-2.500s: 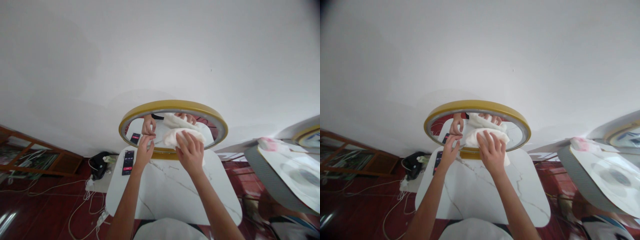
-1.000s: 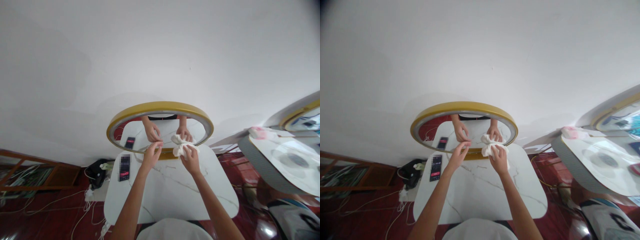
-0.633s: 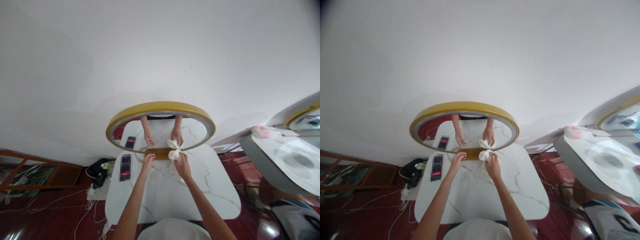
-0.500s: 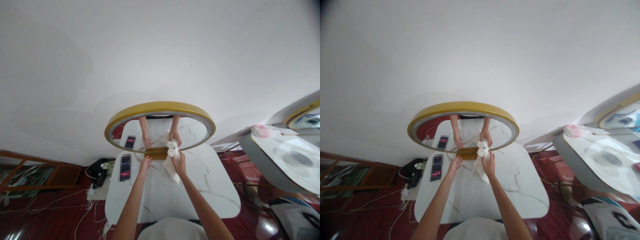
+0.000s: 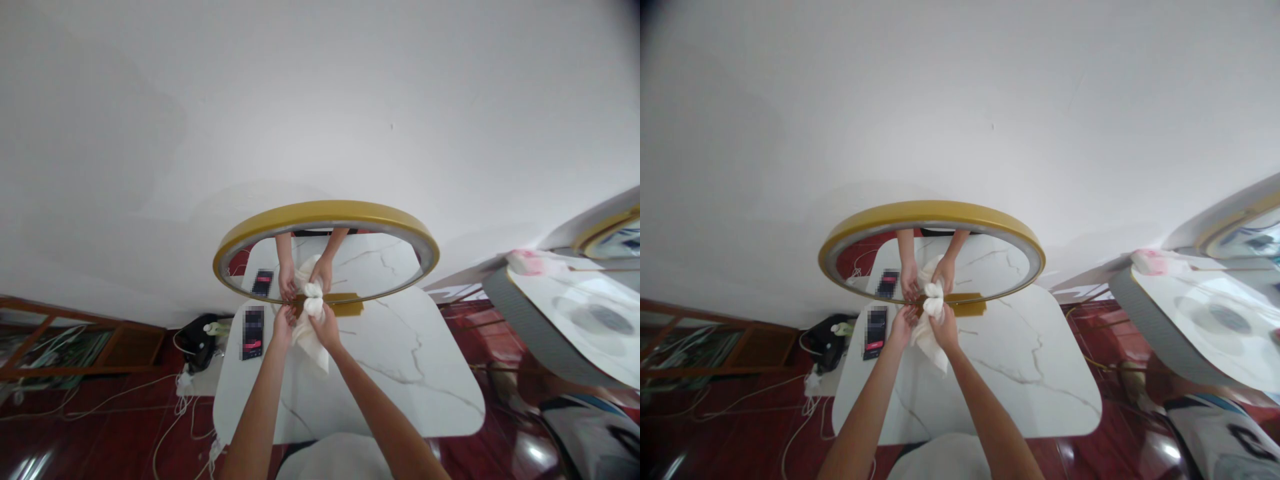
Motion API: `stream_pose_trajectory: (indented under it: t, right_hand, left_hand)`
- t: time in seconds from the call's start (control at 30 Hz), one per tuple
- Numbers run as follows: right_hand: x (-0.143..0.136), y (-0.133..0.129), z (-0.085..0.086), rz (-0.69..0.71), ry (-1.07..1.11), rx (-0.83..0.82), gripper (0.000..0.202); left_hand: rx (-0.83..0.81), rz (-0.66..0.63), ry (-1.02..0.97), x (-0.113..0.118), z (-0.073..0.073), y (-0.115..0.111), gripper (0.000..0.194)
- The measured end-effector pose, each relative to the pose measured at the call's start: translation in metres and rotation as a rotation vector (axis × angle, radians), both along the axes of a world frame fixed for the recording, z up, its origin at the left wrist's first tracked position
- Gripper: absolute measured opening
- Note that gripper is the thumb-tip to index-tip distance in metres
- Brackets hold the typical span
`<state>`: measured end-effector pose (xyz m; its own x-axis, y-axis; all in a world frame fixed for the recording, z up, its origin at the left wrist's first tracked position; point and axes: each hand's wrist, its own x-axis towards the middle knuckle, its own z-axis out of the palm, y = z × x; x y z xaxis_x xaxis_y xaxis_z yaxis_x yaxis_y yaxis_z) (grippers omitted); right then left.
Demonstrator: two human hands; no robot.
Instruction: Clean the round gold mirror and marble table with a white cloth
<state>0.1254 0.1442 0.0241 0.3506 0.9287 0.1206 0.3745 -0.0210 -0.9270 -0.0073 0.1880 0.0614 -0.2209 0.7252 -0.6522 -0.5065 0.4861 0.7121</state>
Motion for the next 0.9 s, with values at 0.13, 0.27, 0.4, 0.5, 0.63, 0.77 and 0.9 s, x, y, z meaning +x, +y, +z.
stream_pose_trajectory:
  t: [0.13,0.27,0.4,0.5,0.63,0.77,0.9]
  right_hand:
    - [0.008,-0.002,0.006,0.05,0.009,0.005,0.045]
    - [0.041,-0.011,0.004,-0.08,0.022,-0.01,0.048]
    - [0.083,-0.023,0.003,-0.33,0.031,-0.027,0.051]
    - [0.103,-0.026,0.007,-0.464,0.023,-0.03,0.055]
    - [0.089,-0.02,0.014,-0.45,0.022,-0.01,0.053]
    - [0.039,-0.012,0.021,-0.301,0.046,0.014,0.047]
    - [-0.006,-0.006,0.034,0.008,0.013,0.016,0.045]
  left_hand:
    - [-0.02,-0.014,-0.005,-0.004,0.004,-0.004,0.017]
    - [-0.035,-0.026,0.001,-0.008,0.003,-0.005,0.022]
    - [-0.052,-0.039,0.004,-0.008,-0.002,-0.004,0.027]
    - [-0.046,-0.047,0.003,-0.006,-0.007,-0.005,0.03]
    - [-0.03,-0.049,0.002,-0.005,-0.013,-0.007,0.033]
    - [0.002,-0.056,-0.005,-0.006,-0.016,-0.008,0.038]
    - [0.053,-0.074,-0.024,-0.008,-0.016,-0.01,0.042]
